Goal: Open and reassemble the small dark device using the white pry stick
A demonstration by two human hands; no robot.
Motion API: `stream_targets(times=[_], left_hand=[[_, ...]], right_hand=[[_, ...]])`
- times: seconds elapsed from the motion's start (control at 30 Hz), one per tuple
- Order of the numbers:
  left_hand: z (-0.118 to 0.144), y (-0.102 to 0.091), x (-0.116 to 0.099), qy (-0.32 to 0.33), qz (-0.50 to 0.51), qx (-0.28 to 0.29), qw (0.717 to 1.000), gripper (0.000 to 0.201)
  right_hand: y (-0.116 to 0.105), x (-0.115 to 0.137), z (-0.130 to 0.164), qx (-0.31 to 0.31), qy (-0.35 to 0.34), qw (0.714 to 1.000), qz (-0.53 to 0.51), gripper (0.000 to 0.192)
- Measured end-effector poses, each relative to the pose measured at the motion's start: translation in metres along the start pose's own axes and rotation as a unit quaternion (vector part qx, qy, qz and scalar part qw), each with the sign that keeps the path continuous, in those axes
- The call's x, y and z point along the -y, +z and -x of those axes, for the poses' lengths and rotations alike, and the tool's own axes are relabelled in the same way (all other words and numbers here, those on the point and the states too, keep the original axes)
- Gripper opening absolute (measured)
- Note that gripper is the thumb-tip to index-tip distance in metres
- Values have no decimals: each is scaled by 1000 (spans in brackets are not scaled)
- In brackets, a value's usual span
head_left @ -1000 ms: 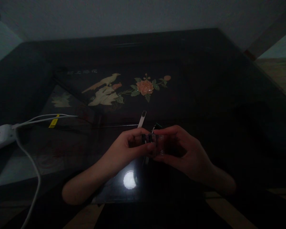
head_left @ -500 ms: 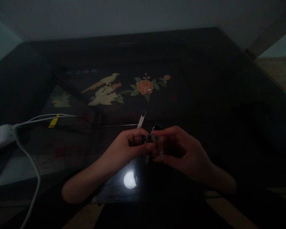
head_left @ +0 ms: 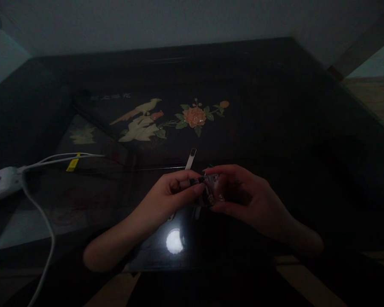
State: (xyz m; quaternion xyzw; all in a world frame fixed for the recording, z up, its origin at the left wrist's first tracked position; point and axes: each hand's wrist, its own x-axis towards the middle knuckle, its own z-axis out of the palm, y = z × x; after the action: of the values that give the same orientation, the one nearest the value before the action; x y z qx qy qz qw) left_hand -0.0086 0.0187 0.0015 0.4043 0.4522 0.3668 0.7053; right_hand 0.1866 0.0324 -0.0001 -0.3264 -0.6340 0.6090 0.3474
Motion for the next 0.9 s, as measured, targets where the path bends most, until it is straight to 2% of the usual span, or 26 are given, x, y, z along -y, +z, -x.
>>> stream_targets(times=[0.23,0.4,0.5,0.63,0.7,0.8,0.9], left_hand=[[0,0,-1,42,-13,-12,999,19],[0,1,-4,53,-29,-12,998,20],[0,2,-6,54,-35,-3,998,19],[0,3,-8,44,-68,27,996,17],[1,4,-8,40,-86,24,995,27],[2,5,-7,57,-125,-8,990,58],[3,6,-6,92,-188,-21,978,65]], right_hand=[[-5,1,-3,15,53,997,-45,51],[-6,2,-4,4,54,997,-58,48],[-5,3,-5,-19,52,997,-55,43],[-7,3,-6,-69,45,996,-40,26],[-8,3,-7,-86,40,995,-23,19],[-9,3,-8,-99,37,994,8,15],[-10,2,-9,-101,34,993,44,15]])
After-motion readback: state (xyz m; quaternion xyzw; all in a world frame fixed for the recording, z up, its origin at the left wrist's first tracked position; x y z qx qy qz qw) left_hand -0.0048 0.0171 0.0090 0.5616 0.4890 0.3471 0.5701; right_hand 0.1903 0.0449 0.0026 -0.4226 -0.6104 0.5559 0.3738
